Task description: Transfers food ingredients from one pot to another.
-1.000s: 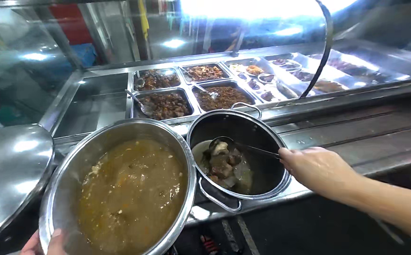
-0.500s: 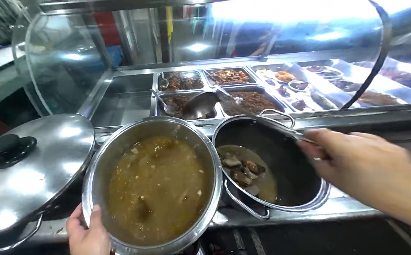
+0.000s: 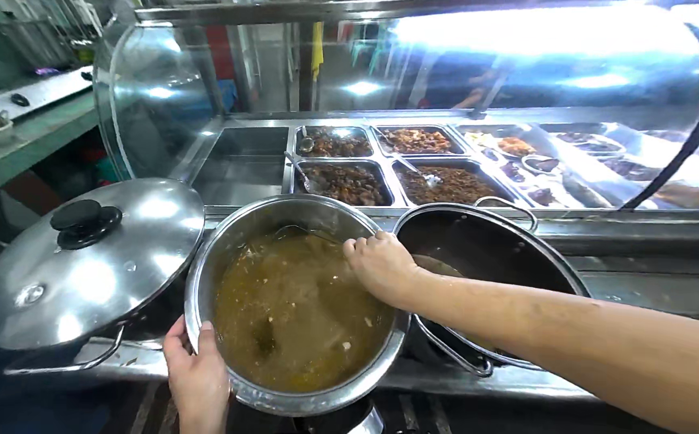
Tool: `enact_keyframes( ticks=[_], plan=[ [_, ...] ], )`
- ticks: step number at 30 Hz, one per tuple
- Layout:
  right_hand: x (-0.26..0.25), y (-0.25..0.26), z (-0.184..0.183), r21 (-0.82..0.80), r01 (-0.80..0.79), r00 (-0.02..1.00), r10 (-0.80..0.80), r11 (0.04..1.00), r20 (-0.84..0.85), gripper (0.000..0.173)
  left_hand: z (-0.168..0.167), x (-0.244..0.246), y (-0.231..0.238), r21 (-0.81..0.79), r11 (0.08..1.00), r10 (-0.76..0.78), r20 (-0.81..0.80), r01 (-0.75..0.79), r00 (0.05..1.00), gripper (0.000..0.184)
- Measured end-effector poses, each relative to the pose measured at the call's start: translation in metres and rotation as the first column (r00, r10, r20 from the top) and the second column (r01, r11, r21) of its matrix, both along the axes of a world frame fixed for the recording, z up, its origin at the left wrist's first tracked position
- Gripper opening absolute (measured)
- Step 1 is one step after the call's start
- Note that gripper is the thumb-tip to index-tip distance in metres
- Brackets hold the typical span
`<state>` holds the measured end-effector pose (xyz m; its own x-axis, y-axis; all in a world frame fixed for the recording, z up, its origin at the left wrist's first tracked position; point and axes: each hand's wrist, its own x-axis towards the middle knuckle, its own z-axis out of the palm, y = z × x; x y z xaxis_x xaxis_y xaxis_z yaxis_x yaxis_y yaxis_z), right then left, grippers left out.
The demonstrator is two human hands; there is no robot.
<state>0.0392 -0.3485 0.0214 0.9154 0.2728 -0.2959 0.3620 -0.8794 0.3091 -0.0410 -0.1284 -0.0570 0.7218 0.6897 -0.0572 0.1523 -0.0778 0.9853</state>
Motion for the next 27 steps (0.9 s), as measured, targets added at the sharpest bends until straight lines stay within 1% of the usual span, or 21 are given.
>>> enact_keyframes(
  ticks=[2, 4, 7, 9, 12, 15, 20, 24, 27],
  plan=[
    [-0.002, 0.005, 0.002, -0.064, 0.012, 0.997, -0.016, 0.998, -0.069, 0.024, 0.0, 0.0, 0.001, 0.002, 1.0, -0.001, -0.003, 0.001, 1.0, 0.04],
    [-0.005, 0.008, 0.005, -0.092, 0.051, 0.988, -0.064, 0.994, -0.143, 0.025, 0.0, -0.001, 0.001, 0.013, 1.0, -0.008, 0.007, 0.008, 1.0, 0.04],
    [-0.014, 0.006, 0.006, -0.039, 0.114, 0.959, -0.12, 0.993, -0.258, 0.024, -0.002, -0.002, 0.0, 0.026, 0.999, -0.022, 0.022, 0.022, 1.0, 0.043],
    [-0.02, 0.006, 0.015, -0.036, 0.179, 0.92, -0.181, 0.983, -0.349, 0.025, -0.001, -0.002, -0.001, 0.026, 0.999, -0.021, 0.027, 0.021, 0.999, 0.043],
    [-0.024, -0.001, 0.03, -0.016, 0.248, 0.883, -0.233, 0.969, -0.407, 0.024, 0.001, 0.0, -0.002, 0.011, 1.0, -0.004, 0.032, 0.003, 0.999, 0.041],
    [-0.027, -0.008, 0.036, -0.006, 0.232, 0.873, -0.211, 0.973, -0.44, 0.019, 0.002, 0.0, -0.002, 0.0, 1.0, 0.003, 0.026, -0.003, 1.0, 0.04],
    [-0.032, -0.007, 0.04, 0.077, 0.181, 0.863, -0.12, 0.98, -0.491, 0.023, 0.001, -0.001, -0.001, 0.005, 1.0, 0.0, 0.018, 0.0, 1.0, 0.039],
    [-0.035, 0.004, 0.035, 0.14, 0.182, 0.836, -0.078, 0.973, -0.543, 0.024, 0.003, 0.0, -0.002, -0.006, 1.0, 0.005, 0.003, -0.005, 1.0, 0.039],
    [-0.04, 0.019, 0.03, 0.187, 0.154, 0.822, -0.021, 0.97, -0.57, 0.027, 0.002, 0.0, 0.0, -0.015, 1.0, 0.006, 0.003, -0.006, 1.0, 0.038]
  ],
)
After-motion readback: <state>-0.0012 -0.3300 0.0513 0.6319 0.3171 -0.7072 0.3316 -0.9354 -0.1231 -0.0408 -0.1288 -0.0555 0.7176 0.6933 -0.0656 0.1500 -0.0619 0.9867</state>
